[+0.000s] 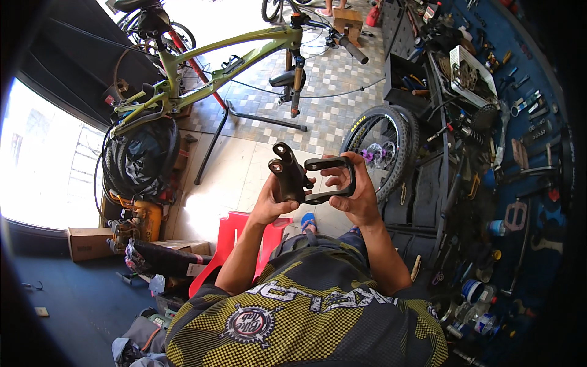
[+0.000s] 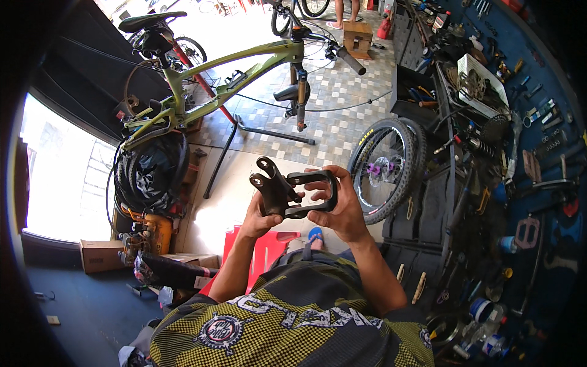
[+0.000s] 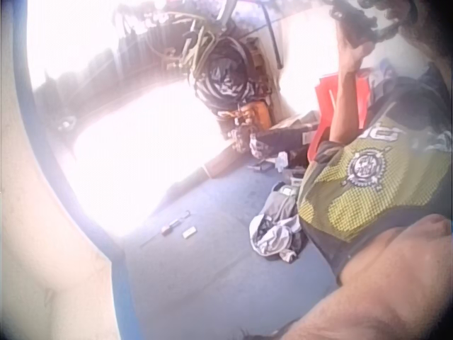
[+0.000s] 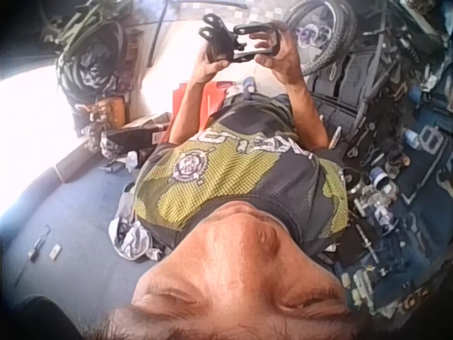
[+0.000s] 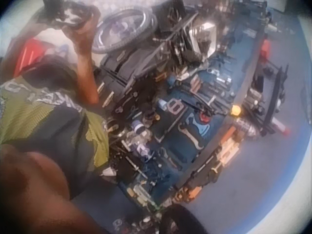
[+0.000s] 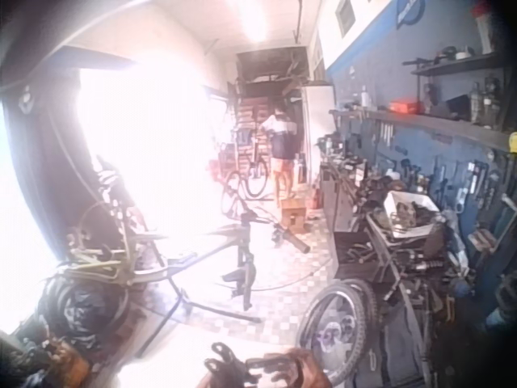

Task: The person removes a bicycle pedal from the crank arm, inspects it, and then reinstalls it. They also handle a small black plastic part, possibly a pedal cover or adapter, and place it on the workbench.

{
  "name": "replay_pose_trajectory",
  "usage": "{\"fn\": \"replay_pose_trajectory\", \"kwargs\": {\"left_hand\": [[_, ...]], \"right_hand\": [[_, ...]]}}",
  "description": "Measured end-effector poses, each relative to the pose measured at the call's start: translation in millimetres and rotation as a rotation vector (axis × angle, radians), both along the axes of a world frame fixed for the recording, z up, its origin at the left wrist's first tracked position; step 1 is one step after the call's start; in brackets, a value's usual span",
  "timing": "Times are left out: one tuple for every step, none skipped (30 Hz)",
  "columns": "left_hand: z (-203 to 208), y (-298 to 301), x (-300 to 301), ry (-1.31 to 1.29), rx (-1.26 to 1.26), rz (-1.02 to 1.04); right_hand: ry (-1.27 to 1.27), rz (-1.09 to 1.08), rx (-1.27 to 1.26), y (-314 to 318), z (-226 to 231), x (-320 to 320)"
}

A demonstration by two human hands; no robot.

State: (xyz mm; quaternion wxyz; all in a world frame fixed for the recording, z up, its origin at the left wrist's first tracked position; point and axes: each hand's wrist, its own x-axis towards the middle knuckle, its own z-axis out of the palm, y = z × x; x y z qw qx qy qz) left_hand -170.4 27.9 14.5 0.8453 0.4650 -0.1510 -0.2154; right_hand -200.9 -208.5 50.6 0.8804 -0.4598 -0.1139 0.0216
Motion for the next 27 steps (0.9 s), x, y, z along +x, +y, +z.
{"fn": "replay_pose_trajectory", "kwargs": {"left_hand": [[0, 0, 0, 0.006, 0.0, -0.004], [1, 0, 0, 0.005, -0.003, -0.001], [2, 0, -1, 0.005, -0.007, 0.003], [3, 0, -1, 0.004, -0.01, 0.007], [2, 1, -1, 0.002, -0.002, 0.006], [1, 1, -1, 0.0, 0.005, 0.005], [1, 1, -1, -0.002, 0.013, 0.004], [2, 1, -2, -0.002, 0.016, 0.01], [2, 0, -2, -0.006, 0.012, 0.011], [2, 0, -2, -0.011, 0.007, 0.011], [2, 0, -2, -0.015, 0.004, 0.013], [2, -1, -2, -0.02, 0.0, 0.015], [2, -1, -3, -0.014, -0.01, 0.022], [2, -2, -4, -0.009, -0.021, 0.029], [3, -2, -4, -0.004, -0.032, 0.035], [3, -1, -5, 0.002, -0.034, 0.032], [3, 0, -5, 0.009, -0.036, 0.025], [3, 1, -5, 0.016, -0.038, 0.018], [3, 2, -5, 0.023, -0.041, 0.011], [2, 1, -6, -0.008, -0.032, 0.036], [0, 1, -6, -0.004, -0.035, 0.041], [-2, 2, -7, -0.001, -0.039, 0.047], [-3, 3, -7, 0.003, -0.044, 0.049], [-5, 5, -7, 0.001, -0.035, 0.042], [-7, 7, -7, -0.001, -0.025, 0.034], [-7, 7, -7, -0.002, -0.017, 0.025], [-6, 6, -7, -0.003, -0.024, 0.034]], "right_hand": [[-0.009, -0.008, -0.02, -1, -3, 1], [-0.019, -0.014, -0.04, -1, -5, 2], [-0.03, -0.02, -0.059, 0, -6, 3], [-0.026, -0.025, -0.059, 0, -6, 2], [-0.022, -0.03, -0.057, 0, -5, 1], [-0.018, -0.034, -0.055, 1, -4, 0], [-0.023, -0.021, -0.045, 1, -5, 0], [-0.028, -0.008, -0.034, 1, -7, 0], [-0.033, 0.004, -0.023, 2, -8, 1], [-0.053, 0.022, -0.025, 1, -7, 1], [-0.051, 0.026, -0.033, 2, -3, 1], [-0.048, 0.029, -0.042, 4, 0, -1], [-0.046, 0.033, -0.051, 5, 1, -1], [-0.072, 0.057, -0.054, 5, 0, -1], [-0.079, 0.06, -0.055, 5, 0, 0], [-0.085, 0.064, -0.056, 7, 0, -1], [-0.09, 0.065, -0.058, 7, 0, -1], [-0.101, 0.08, -0.055, 7, 0, -1], [-0.09, 0.08, -0.05, 8, -1, -1], [-0.079, 0.081, -0.045, 9, -2, -2], [-0.068, 0.081, -0.041, 10, -2, -3], [-0.058, 0.082, -0.044, 11, -3, -3], [-0.047, 0.08, -0.048, 11, -4, -4], [-0.037, 0.077, -0.052, 11, -5, -4], [-0.049, 0.072, -0.077, 10, -7, -4], [-0.062, 0.065, -0.102, 9, -10, -3], [-0.074, 0.058, -0.128, 8, -12, -3]]}}
